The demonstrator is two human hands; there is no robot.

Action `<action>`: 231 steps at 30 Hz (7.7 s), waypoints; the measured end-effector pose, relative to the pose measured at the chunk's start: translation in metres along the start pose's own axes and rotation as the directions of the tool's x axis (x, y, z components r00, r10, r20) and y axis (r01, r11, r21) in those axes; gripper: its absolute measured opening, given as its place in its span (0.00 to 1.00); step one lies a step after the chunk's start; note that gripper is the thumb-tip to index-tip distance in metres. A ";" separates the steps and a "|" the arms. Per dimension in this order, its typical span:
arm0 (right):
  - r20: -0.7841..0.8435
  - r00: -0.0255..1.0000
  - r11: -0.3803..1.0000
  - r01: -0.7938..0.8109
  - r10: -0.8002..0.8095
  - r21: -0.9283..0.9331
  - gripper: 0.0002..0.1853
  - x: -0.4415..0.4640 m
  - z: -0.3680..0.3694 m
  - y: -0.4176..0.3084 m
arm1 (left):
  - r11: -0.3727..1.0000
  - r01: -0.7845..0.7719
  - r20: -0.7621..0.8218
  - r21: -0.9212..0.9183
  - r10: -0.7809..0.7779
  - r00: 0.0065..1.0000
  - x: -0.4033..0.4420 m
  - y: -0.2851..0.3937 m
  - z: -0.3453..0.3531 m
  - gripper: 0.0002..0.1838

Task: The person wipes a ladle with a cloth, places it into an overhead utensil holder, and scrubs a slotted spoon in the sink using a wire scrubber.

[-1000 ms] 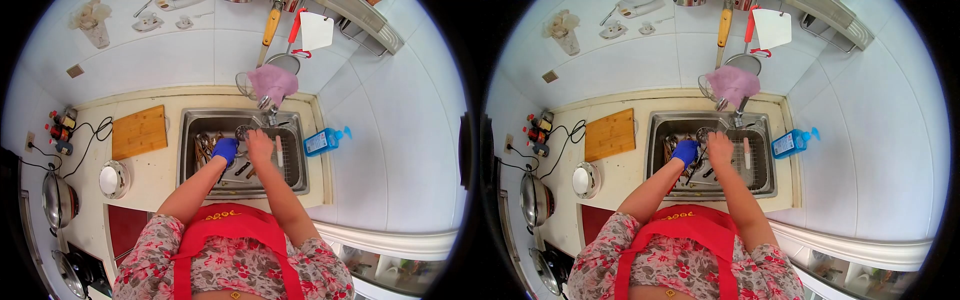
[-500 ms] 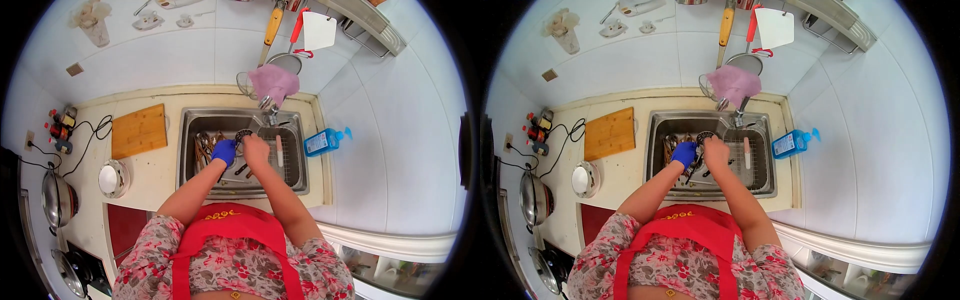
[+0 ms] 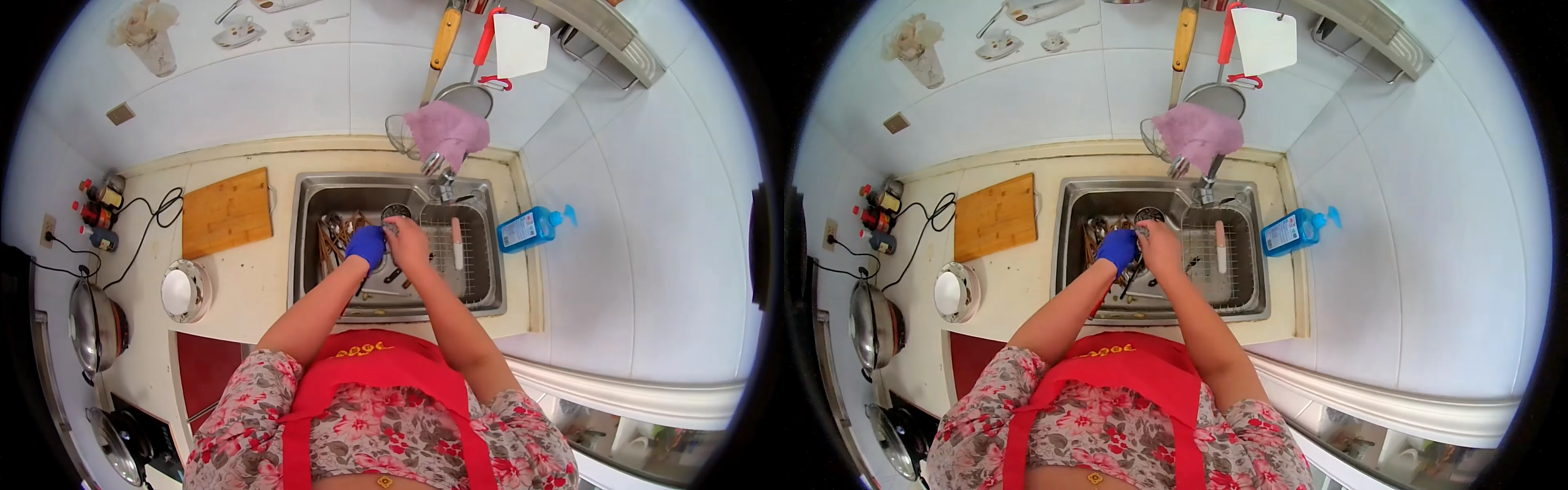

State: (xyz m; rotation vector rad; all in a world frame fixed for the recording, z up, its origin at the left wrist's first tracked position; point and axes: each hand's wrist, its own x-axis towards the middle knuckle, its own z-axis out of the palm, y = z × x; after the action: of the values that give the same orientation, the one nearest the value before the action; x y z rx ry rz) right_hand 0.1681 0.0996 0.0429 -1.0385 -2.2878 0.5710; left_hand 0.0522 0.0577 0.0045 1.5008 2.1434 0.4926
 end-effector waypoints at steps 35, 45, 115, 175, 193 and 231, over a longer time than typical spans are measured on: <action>0.045 0.999 0.934 0.035 -0.020 -0.356 0.14 0.009 -0.031 -0.012 | 0.998 -0.058 0.153 -0.027 0.062 0.986 0.025 -0.044 0.024 0.15; 0.082 0.966 0.807 0.251 -0.246 -0.534 0.14 0.025 -0.024 -0.005 | 0.992 -0.103 0.067 0.069 0.098 0.993 -0.002 0.007 -0.014 0.13; 0.053 0.991 0.888 0.130 -0.119 -0.440 0.11 0.012 -0.021 -0.012 | 0.986 -0.117 0.077 -0.114 0.127 0.989 0.004 -0.008 -0.012 0.10; 0.491 0.679 0.293 -0.704 0.545 0.647 0.33 0.048 -0.042 0.043 | 0.430 0.233 0.309 -0.872 0.116 0.944 -0.041 0.025 -0.041 0.11; -0.296 0.938 0.982 0.160 -0.182 -0.097 0.17 0.000 -0.077 -0.047 | 0.599 -0.005 -0.013 -0.801 -0.010 1.000 -0.068 0.051 -0.064 0.12; -0.548 0.837 0.987 0.099 -0.014 0.125 0.07 0.007 -0.107 -0.146 | 0.521 -0.275 -0.297 -0.808 0.043 0.954 -0.117 0.077 -0.128 0.10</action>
State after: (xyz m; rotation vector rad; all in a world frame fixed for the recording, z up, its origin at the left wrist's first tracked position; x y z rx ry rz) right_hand 0.1537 0.0319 0.2097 -0.9120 -1.7352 0.3521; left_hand 0.0727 -0.0298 0.1715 1.0567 1.4648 1.5979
